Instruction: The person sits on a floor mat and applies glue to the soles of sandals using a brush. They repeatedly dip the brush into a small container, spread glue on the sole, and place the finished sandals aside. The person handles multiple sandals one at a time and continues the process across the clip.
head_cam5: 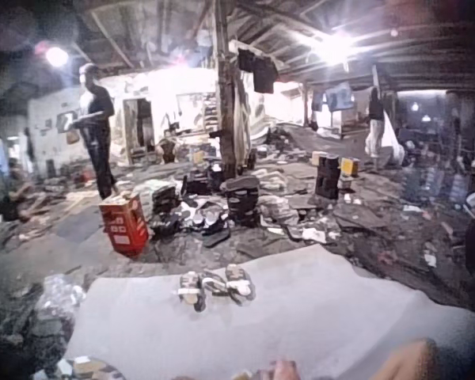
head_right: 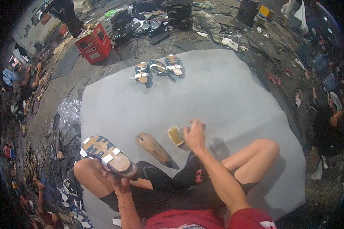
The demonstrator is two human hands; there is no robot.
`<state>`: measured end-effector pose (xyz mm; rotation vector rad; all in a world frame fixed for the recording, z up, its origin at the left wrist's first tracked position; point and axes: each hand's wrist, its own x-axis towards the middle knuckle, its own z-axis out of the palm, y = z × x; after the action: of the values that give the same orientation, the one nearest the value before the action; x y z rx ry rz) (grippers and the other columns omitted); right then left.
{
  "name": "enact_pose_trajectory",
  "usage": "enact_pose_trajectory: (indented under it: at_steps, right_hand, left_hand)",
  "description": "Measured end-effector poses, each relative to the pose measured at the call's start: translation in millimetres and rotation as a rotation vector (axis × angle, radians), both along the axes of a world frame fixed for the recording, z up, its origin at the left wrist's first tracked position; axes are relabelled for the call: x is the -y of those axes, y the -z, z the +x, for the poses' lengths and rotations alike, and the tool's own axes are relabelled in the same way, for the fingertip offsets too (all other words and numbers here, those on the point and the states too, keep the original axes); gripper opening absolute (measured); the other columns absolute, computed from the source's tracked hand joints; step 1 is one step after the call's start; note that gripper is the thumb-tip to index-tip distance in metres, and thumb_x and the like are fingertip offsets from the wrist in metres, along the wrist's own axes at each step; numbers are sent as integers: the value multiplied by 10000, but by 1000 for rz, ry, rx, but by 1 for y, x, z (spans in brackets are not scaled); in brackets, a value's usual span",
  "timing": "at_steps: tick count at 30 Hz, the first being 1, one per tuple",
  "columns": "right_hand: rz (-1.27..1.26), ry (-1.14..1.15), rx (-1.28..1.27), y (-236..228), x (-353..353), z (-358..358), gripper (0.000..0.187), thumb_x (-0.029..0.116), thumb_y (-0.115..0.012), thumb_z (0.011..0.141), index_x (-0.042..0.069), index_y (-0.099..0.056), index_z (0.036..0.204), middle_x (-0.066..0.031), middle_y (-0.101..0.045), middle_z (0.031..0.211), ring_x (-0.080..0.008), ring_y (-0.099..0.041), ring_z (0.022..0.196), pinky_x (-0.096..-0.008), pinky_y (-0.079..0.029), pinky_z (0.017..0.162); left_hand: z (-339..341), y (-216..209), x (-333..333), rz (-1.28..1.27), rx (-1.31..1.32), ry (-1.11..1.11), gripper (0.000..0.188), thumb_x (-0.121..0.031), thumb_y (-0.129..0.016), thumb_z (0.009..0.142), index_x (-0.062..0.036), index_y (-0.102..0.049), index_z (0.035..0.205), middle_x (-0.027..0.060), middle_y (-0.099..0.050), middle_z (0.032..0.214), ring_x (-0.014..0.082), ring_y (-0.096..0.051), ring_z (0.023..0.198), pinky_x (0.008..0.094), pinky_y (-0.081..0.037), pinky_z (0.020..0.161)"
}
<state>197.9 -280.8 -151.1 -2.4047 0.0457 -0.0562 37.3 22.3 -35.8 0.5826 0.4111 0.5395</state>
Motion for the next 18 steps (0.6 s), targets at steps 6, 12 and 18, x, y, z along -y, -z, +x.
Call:
enact_pose_trajectory:
  at_steps: [6,12,18]
  right_hand:
    - [1042,-783,-455,-142,-72,-98,1003,183,-936,831,102,-317,1616,-109,-485,1540,-218,-516,1392,-376,-446,1152]
    - [1084,-364,-522,-128,-59,-126,717,159,-910,851,17,-556,1458,-98,-662,1330,-168,-616,1226,-326,-495,1072]
    - [1019,-196,-660,-130,-8,-117,808,206,-924,834,32,-493,1495,-131,-663,1279,-200,-635,1197,-357,-524,1042]
  left_hand:
    - [-11,0,36,89,-170,141,836,-708,-535,1005,-116,-424,1585,96,-524,1529,277,-511,1388,492,-396,1179]
    - [-30,33,76,355,-418,-8,638,-535,-452,1112,-11,-524,1469,106,-609,1416,272,-595,1293,433,-450,1131]
    - [55,-12,-10,46,-499,-196,569,-572,-550,1066,-135,-584,1428,53,-642,1378,228,-619,1261,447,-468,1103]
